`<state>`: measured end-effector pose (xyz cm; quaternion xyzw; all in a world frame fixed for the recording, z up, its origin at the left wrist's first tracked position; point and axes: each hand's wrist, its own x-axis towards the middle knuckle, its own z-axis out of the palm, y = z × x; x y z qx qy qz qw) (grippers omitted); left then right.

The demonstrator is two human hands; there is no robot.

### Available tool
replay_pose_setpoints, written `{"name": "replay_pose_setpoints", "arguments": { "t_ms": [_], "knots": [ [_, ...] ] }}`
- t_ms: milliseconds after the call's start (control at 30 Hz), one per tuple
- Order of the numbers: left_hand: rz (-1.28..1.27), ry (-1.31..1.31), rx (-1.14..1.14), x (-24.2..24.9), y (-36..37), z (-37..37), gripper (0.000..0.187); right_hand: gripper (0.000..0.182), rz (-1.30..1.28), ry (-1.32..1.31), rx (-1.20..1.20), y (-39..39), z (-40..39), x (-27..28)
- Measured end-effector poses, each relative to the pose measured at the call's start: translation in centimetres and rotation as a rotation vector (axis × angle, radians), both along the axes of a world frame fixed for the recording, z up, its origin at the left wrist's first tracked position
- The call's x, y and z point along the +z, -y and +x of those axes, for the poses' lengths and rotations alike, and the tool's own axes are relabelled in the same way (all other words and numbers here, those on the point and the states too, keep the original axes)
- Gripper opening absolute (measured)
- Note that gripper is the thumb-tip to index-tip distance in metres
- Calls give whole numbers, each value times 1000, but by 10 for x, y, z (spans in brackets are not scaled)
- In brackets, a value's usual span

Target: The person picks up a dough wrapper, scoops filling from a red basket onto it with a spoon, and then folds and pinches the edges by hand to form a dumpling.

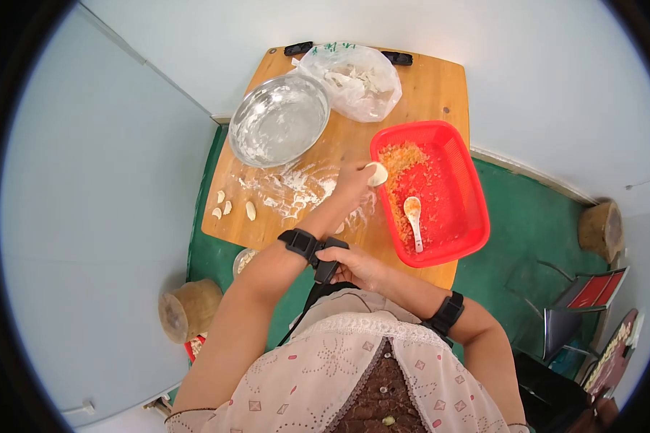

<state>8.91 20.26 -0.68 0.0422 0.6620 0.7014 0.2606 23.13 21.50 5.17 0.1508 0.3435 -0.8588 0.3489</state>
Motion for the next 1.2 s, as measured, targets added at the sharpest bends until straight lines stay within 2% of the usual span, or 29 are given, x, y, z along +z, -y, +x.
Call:
{"name": "replay_pose_setpoints", "arguments": {
  "t_ms": [33, 133, 233, 333, 367, 433, 467, 533, 600, 667, 767, 833, 967, 1200],
  "knots": [
    [176, 393, 30, -5, 5, 0, 18, 29, 37, 7, 26, 0, 0, 1],
    [-217, -136, 146, 2, 18, -1, 18, 30, 44, 32, 102, -4, -6, -11],
    [-563, -1040, 93, -1, 28, -9, 19, 32, -9, 67, 152, -4, -12, -19],
    [-476, -677, 124, 10, 17, -13, 20, 35, 11, -15, 153, -9, -17, -13],
    [-319, -444, 136, 6, 16, -18, 21, 41, -1, -44, 180, -13, -17, -15],
    [-8, 22, 156, 0, 17, -26, 24, 44, 164, -206, 288, -31, -17, -13],
    [99, 165, 151, 0, 18, -26, 25, 45, 251, -287, 341, -44, -17, -13],
    [311, 455, 143, 13, 20, -17, 28, 43, 445, -412, 243, -77, -20, -14],
    [339, 531, 81, 22, 18, -6, 28, 38, 488, -358, -116, -113, -30, -36],
    [367, 605, -3, 22, 12, 0, 27, 33, 200, -42, -596, -144, -36, -46],
    [384, 692, -150, 11, 0, 7, 26, 34, 150, 60, -615, -151, -33, -60],
    [362, 727, -238, -3, -13, 7, 24, 32, 146, 81, -522, -142, -35, -70],
    [227, 583, -337, -14, -33, 15, 23, 26, 309, 65, -512, -139, -40, -83],
    [46, 596, -559, 2, -38, 13, 30, 21, 317, 19, -719, -156, -47, -89]
  ]
}}
